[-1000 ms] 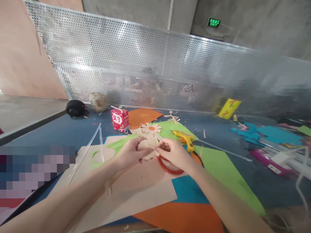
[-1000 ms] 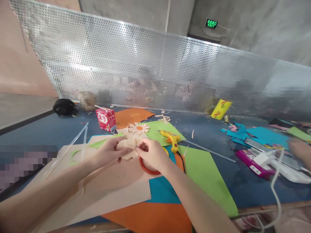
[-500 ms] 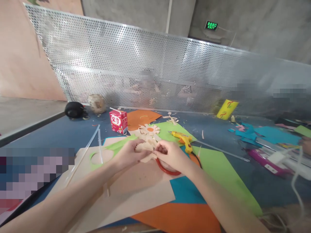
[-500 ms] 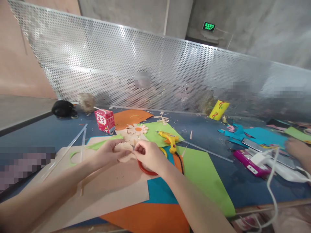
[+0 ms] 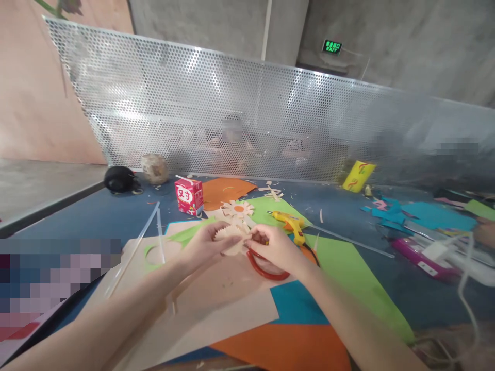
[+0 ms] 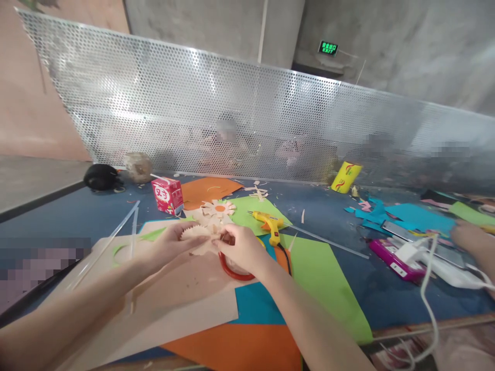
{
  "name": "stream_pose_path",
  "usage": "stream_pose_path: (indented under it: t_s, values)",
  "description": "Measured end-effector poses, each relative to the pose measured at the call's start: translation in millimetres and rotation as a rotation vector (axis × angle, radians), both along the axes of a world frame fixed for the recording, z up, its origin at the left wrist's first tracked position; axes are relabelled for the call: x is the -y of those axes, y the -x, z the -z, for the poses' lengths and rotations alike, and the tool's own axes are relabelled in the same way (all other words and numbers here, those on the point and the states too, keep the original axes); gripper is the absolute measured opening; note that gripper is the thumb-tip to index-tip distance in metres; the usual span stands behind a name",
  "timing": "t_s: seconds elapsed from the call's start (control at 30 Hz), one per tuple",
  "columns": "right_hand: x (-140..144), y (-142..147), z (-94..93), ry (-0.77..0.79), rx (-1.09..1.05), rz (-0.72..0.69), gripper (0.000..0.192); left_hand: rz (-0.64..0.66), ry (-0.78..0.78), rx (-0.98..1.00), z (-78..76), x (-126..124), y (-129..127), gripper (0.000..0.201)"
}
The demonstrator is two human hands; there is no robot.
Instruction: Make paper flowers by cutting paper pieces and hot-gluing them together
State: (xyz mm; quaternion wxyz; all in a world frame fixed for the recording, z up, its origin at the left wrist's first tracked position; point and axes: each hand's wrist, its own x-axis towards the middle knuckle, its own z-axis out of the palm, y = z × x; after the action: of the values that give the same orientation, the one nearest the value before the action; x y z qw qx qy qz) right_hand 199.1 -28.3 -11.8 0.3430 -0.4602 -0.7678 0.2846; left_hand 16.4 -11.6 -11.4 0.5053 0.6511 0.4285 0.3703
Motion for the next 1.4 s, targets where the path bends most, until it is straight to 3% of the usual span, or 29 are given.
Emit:
stream_pose_path:
  t_s: [0.23, 0.47, 0.57, 0.73, 0.83, 0.93, 1.13, 1.27, 1.4]
  values:
    - [-5.0, -4.3, -2.0, -0.075, -0.087, 0.088, 0.010, 0.006, -0.079, 0.002, -2.6, -3.5, 4.0, 0.022]
    - [-10.6, -7.3, 2.8, -0.109, -0.166, 0.113, 0.009, -0.020, -0.345, -0.179, 1.2, -5.9, 3.0, 0.024]
    - [-8.7, -6.7, 0.5, 0.012, -0.285, 0.110, 0.012, -0.098, -0.651, -0.267, 3.8, -5.5, 7.4, 0.018]
    - [-6.7, -3.7, -0.2, 0.450, -0.578, -0.064, 0.019, -0.135, -1.294, -0.499, -4.0, 2.3, 17.9, 0.022]
    - [-8.1, -1.4, 5.5, 0.591, -0.731, -0.207, 0.035, -0.202, -1.515, -0.588, -9.0, 6.9, 17.3, 0.022]
    - [-9.1, -0.5, 8.7, 0.601, -0.829, -0.244, 0.040, -0.212, -1.646, -0.648, -11.0, 8.7, 11.6, 0.018]
    - [-3.0, -1.3, -3.2, 0.444, -0.646, -0.117, 0.027, -0.172, -1.704, -0.710, -5.2, 10.5, 4.7, 0.022]
    - [-3.6, -3.7, -5.0, 0.381, -0.535, -0.030, 0.022, -0.076, -1.492, -0.637, -1.5, 13.9, 4.2, 0.036]
    - [-8.9, -7.2, -1.1, 0.197, -0.335, 0.069, 0.017, 0.082, -1.271, -0.444, -28.1, 27.7, 1.5, 0.045]
